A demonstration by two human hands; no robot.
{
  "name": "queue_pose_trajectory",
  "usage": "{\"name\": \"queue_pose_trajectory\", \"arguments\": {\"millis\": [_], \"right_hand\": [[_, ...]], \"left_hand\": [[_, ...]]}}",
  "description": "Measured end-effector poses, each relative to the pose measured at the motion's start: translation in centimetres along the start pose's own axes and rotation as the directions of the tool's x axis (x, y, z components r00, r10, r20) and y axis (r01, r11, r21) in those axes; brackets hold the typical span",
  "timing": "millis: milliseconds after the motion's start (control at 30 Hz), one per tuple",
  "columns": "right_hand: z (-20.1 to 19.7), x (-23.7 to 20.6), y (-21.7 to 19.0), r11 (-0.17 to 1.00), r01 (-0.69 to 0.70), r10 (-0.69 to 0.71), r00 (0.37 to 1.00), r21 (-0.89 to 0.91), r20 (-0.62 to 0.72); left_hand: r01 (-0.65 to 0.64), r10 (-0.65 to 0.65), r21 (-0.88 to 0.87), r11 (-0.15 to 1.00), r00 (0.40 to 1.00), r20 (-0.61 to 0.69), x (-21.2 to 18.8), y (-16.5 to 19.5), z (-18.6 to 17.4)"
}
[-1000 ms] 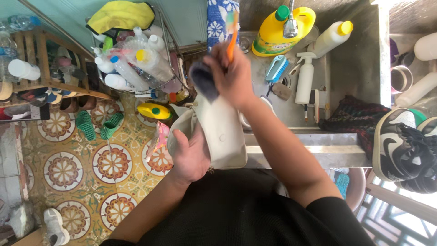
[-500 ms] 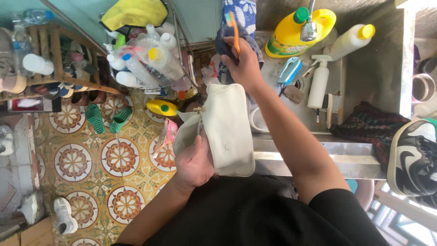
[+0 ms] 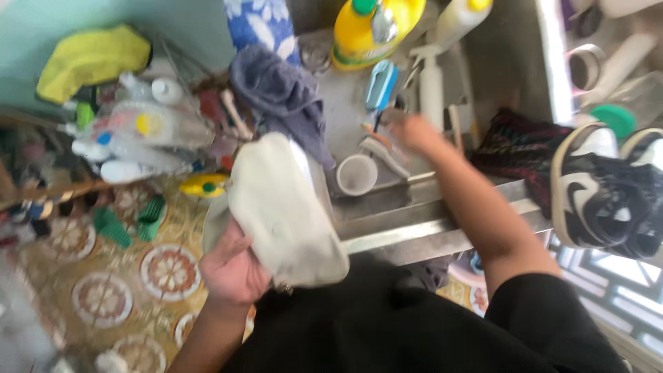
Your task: The person cleans a white handbag over a utility sink, scrubbing its surface with a toothbrush, spraying it with liquid from a spray bottle, wiping it with a cloth, and turning the bag to scrub different sides including the strap and seams.
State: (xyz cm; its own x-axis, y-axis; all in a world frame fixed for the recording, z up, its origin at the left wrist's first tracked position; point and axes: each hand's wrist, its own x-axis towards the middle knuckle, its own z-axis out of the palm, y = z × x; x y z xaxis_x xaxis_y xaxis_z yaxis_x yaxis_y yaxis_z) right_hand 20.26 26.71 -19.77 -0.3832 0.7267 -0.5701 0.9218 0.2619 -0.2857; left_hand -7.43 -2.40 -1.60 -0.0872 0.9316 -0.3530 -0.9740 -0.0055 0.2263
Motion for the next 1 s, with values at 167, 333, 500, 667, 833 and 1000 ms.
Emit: {"name": "queue_pose_trajectory", "arguments": {"millis": [167,333,500,667,833,1000], "right_hand": [[-1.7,5.5,2.8,0.993,0.029,0.049,0.773,0.114,-0.632],[-0.8,8.3,2.9,0.912,0.031,0.222,0.801,0.408,-0.556],[0.3,8.9,3.0,0.865,-0.196,0.381,0.855,0.462,-0.351],[-0.4,7.2,4.0,0.706,-0.146,0.406,0.886,0.692,-0.226],[-1.9,3.1,5.6,0.748,0.161,0.241,0.838,0.644,-0.490],[-4.0,-5.4,6.3,0.743,0.331,0.147,0.767,0.582,-0.625]], "left_hand": [[-0.077,0.085,0.146,0.986,0.995,-0.046,2.8,-1.7,0.3],[0.049,0.058,0.469,0.882,0.976,-0.212,3.4,-2.6,0.1],[0.167,0.015,0.716,0.678,0.971,-0.240,2.5,-1.5,-1.4],[0.153,0.004,0.725,0.672,0.978,-0.210,1.9,-0.7,-1.3],[0.028,0.063,0.501,0.865,0.984,-0.164,0.7,-1.2,1.2],[-0.178,0.199,0.367,0.913,0.980,-0.022,-2.2,-1.6,3.8]]}}
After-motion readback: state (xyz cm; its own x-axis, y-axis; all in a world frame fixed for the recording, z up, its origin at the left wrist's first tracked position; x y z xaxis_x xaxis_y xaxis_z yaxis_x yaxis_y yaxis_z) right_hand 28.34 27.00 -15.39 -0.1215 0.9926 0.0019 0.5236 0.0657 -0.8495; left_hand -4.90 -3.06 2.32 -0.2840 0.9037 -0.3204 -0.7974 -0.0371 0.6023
